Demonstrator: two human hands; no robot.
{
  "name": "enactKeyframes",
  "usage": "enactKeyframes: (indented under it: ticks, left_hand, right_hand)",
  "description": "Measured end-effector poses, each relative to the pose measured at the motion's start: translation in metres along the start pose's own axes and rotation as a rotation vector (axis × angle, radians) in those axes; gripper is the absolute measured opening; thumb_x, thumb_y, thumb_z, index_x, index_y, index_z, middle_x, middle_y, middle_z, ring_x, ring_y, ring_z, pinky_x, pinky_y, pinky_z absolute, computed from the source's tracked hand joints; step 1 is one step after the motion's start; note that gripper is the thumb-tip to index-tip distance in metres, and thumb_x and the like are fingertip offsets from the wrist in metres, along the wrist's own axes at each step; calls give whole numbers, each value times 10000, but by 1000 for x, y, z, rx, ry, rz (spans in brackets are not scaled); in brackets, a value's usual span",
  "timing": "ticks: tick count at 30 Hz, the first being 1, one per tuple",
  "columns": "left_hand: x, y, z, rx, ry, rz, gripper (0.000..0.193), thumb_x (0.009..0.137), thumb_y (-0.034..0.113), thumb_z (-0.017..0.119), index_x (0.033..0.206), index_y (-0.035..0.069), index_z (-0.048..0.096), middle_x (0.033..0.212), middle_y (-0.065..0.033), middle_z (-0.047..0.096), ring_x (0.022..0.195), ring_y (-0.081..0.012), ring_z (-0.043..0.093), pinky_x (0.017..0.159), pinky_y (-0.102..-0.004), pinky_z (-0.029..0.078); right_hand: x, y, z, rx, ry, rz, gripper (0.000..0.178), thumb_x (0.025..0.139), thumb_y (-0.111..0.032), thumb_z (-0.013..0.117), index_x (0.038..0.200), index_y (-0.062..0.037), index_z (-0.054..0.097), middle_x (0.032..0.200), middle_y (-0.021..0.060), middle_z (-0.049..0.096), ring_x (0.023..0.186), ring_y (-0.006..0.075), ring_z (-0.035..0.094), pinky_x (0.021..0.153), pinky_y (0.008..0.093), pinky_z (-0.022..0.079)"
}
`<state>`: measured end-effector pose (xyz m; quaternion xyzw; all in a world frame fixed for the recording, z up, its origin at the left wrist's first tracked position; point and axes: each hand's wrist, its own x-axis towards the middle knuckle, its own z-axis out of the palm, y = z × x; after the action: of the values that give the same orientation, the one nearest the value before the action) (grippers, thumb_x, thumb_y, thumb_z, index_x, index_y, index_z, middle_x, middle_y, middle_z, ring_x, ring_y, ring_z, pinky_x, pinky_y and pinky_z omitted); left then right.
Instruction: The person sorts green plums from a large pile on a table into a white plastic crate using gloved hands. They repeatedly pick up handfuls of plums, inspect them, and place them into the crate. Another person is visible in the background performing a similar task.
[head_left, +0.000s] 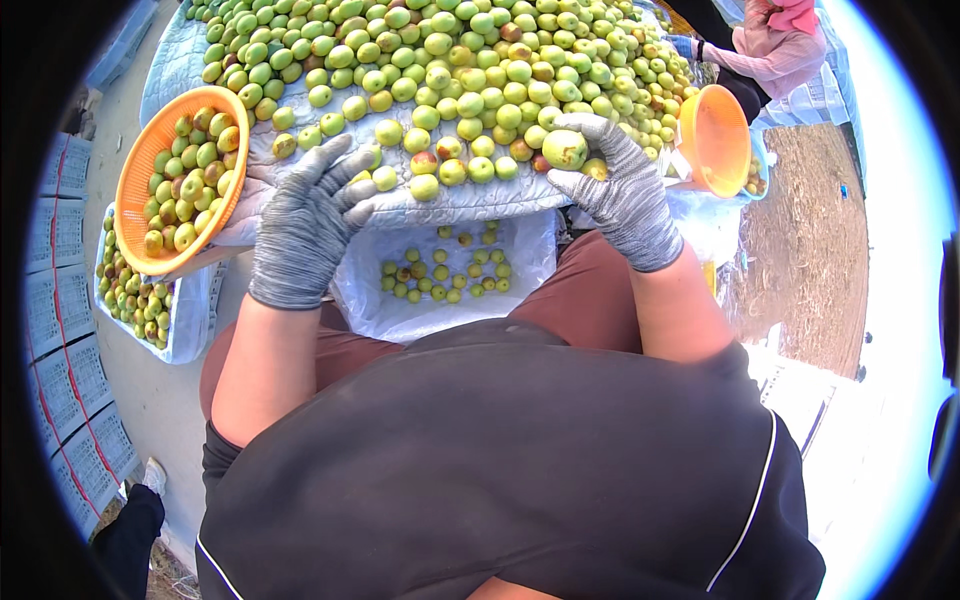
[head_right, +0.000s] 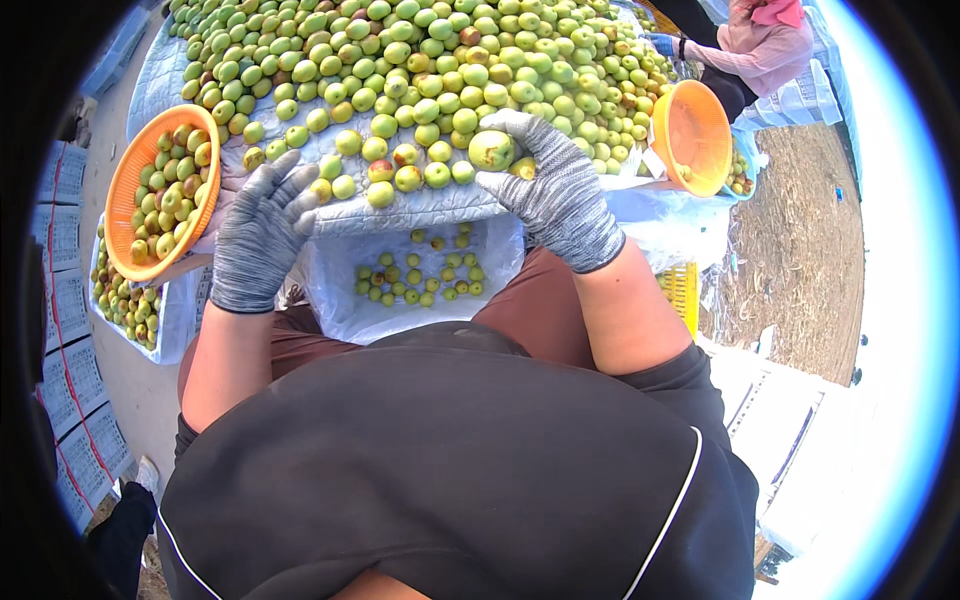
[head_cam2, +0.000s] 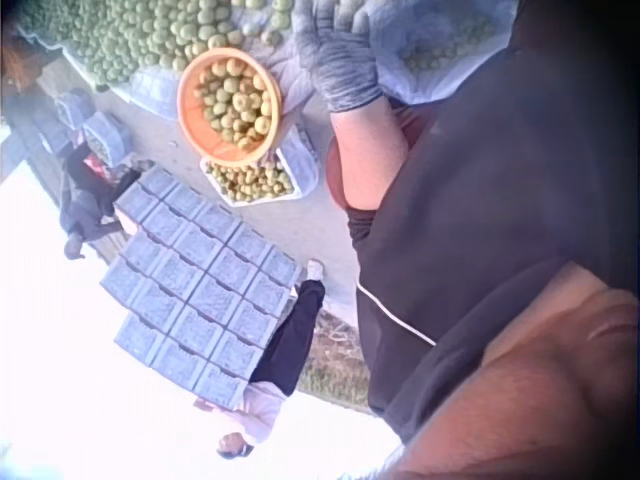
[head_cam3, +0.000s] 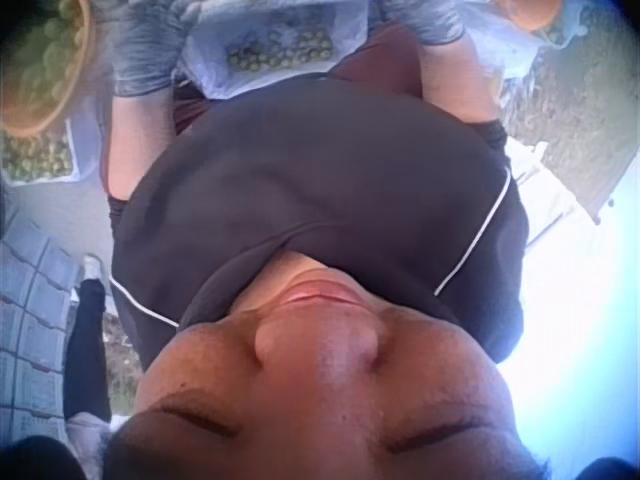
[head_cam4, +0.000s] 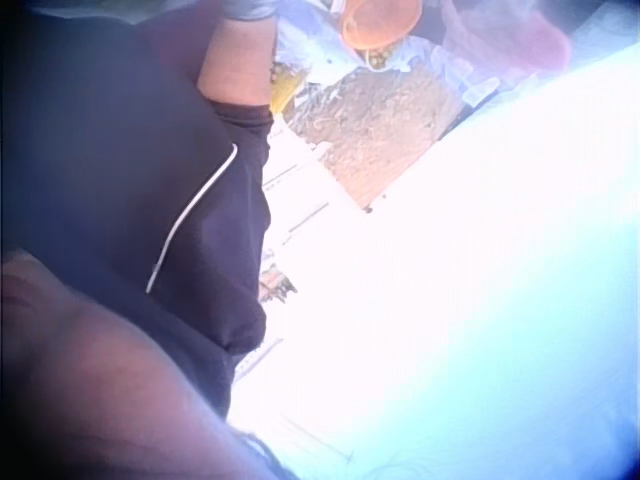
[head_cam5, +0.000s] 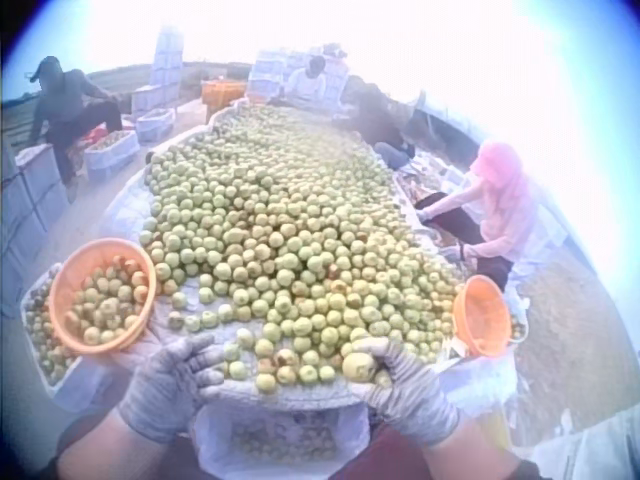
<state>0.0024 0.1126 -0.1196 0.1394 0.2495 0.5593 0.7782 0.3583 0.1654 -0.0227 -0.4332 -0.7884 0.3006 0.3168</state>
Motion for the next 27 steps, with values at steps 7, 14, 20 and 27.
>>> enactKeyframes:
  ticks: [7, 14, 20, 27]
  left_hand:
    - [-4, -86, 106, 609, -197, -14, 323, 995, 105, 620, 1304, 13, 634, 1272, -106, 631, 956, -134, 686, 834, -273, 580]
    - [26, -97, 100, 376, -188, 31, 282, 1063, 209, 570, 1277, 30, 606, 1122, -35, 660, 907, -85, 604, 762, -239, 537]
    - [43, -123, 108, 968, -142, 263, 329, 994, 201, 662, 1269, 42, 575, 1089, -60, 641, 862, -111, 612, 718, -245, 515]
    - [-1, -158, 131, 764, -154, -26, 278, 1003, 254, 661, 1190, 54, 615, 1065, -49, 652, 857, -111, 631, 762, -256, 566]
  right_hand:
    - [-31, -35, 29, -48, -152, -92, 488, 888, -243, 792, 1322, -105, 617, 1200, 146, 678, 1096, 285, 667, 970, 405, 534]
    - [-78, -29, -27, 859, -179, 281, 552, 853, -103, 771, 1361, -10, 575, 1268, 111, 667, 1163, 199, 632, 1040, 343, 504]
    - [-121, -30, -45, 457, 57, 59, 496, 823, -79, 807, 1282, -68, 619, 1223, 81, 707, 1123, 188, 676, 1011, 335, 524]
    - [-147, -28, -65, 81, 240, -152, 472, 786, -85, 865, 1210, -76, 656, 1114, 77, 720, 1062, 230, 705, 924, 363, 566]
